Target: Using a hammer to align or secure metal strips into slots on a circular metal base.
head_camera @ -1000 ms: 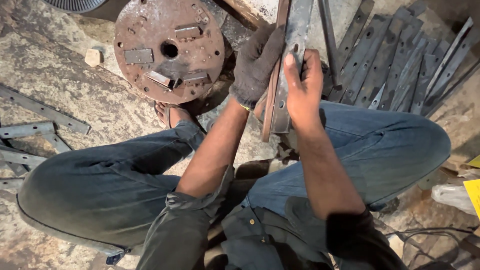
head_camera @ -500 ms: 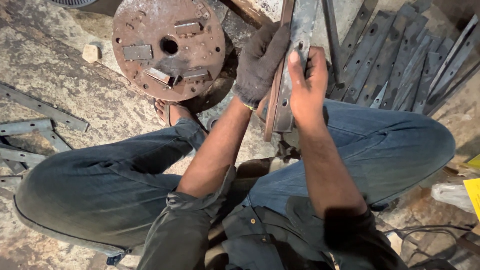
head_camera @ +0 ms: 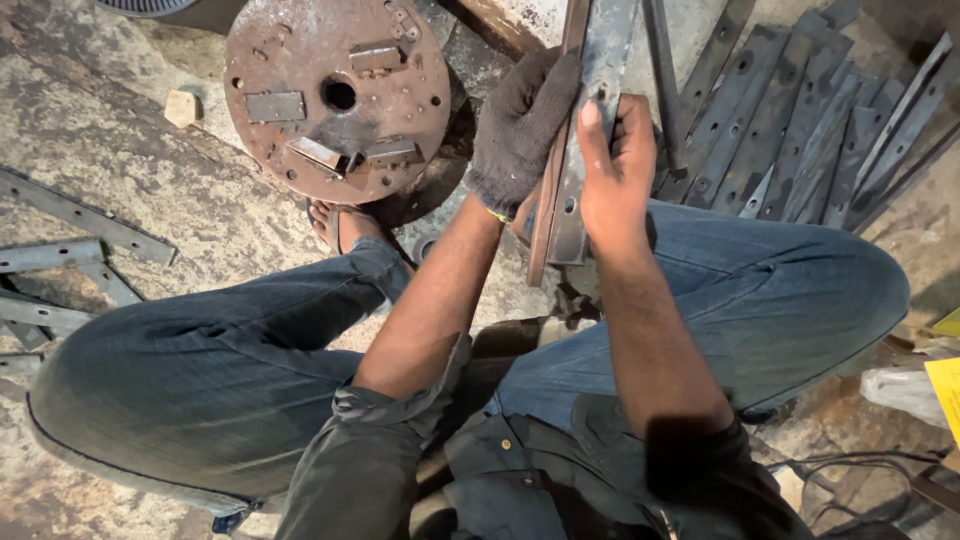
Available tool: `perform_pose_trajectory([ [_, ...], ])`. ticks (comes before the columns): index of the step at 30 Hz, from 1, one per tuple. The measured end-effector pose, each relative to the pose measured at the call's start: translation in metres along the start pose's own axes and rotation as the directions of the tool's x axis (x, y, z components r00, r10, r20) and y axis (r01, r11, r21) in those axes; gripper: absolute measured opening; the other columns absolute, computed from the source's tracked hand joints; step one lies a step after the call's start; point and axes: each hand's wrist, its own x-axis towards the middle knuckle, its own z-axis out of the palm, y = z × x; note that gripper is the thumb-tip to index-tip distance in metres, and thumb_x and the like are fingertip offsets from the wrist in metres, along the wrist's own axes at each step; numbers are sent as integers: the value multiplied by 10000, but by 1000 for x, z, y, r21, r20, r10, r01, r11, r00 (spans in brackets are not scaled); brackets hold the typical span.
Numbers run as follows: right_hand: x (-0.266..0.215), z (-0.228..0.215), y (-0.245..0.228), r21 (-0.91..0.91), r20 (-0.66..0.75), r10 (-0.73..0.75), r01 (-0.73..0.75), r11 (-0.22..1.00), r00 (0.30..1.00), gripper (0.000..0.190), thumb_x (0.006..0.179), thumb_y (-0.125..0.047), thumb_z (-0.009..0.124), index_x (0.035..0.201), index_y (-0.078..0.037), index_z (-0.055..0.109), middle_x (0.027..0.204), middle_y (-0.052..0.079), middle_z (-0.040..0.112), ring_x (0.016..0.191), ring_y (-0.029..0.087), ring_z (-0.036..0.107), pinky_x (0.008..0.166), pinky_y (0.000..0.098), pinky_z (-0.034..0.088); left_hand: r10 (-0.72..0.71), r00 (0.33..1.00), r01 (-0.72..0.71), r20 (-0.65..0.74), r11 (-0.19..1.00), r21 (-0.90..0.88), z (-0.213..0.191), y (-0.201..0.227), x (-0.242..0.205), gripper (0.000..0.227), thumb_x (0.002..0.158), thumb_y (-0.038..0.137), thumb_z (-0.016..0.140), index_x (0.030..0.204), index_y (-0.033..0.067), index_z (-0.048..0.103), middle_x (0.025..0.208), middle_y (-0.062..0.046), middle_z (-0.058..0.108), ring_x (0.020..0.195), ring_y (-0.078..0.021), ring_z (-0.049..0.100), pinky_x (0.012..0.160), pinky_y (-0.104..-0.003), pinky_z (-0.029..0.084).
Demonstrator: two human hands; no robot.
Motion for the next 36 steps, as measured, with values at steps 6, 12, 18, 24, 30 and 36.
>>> perform_pose_trajectory([
  [6, 0, -2, 5, -20, 3, -19, 19, 1000, 1000, 164, 1135, -179, 624, 1104, -32, 559, 911, -22, 538, 788, 53, 444, 705, 255, 382, -43, 999, 43, 0, 997, -59, 2, 1, -1, 377, 1069, 326, 627, 1265, 9, 686, 1047, -104, 755, 955, -126, 678, 862, -311, 577],
  [12, -1, 2, -4, -54, -5, 3, -3, 999, 1000, 164, 1132, -182, 619, 1125, -30, 558, 930, -24, 554, 802, 51, 456, 720, 253, 400, -10, 1000, 11, 15, 998, -57, 0, -4, 0, 398, 1082, 329, 605, 1309, 8, 666, 1110, -107, 732, 1013, -139, 687, 907, -312, 571],
  [18, -1, 1, -4, -37, -3, 8, -8, 999, 1000, 152, 1135, -172, 618, 1119, -30, 566, 928, -33, 545, 813, 48, 439, 728, 246, 386, -44, 999, 44, -20, 999, -3, 0, -1, -1, 405, 1070, 343, 611, 1274, 0, 680, 1051, -99, 740, 970, -144, 685, 881, -314, 571],
  [24, 0, -1, 1, -7, -14, 15, -15, 1000, 1000, 137, 1123, -158, 631, 1114, -32, 578, 952, -25, 559, 853, 64, 461, 780, 253, 398, -52, 999, 52, -6, 999, 2, -2, 7, 0, 415, 1072, 368, 610, 1260, 6, 683, 1042, -96, 736, 962, -141, 686, 871, -315, 574],
  [30, 1, -2, 5, -14, -6, -4, 4, 1000, 1000, 131, 1127, -150, 627, 1115, -29, 577, 988, -3, 586, 908, 88, 498, 852, 278, 431, -43, 999, 43, 10, 998, 44, -2, 5, 1, 422, 1070, 390, 606, 1257, 21, 690, 1017, -92, 750, 925, -139, 696, 841, -313, 580],
  [36, 4, -6, 9, -65, 28, -51, 53, 997, 998, 126, 1123, -141, 629, 1118, -26, 578, 995, 14, 594, 915, 106, 522, 852, 292, 445, -57, 998, 57, 0, 995, 79, -1, -1, 1, 426, 1052, 398, 618, 1246, 25, 689, 976, -91, 741, 888, -133, 692, 799, -309, 580],
])
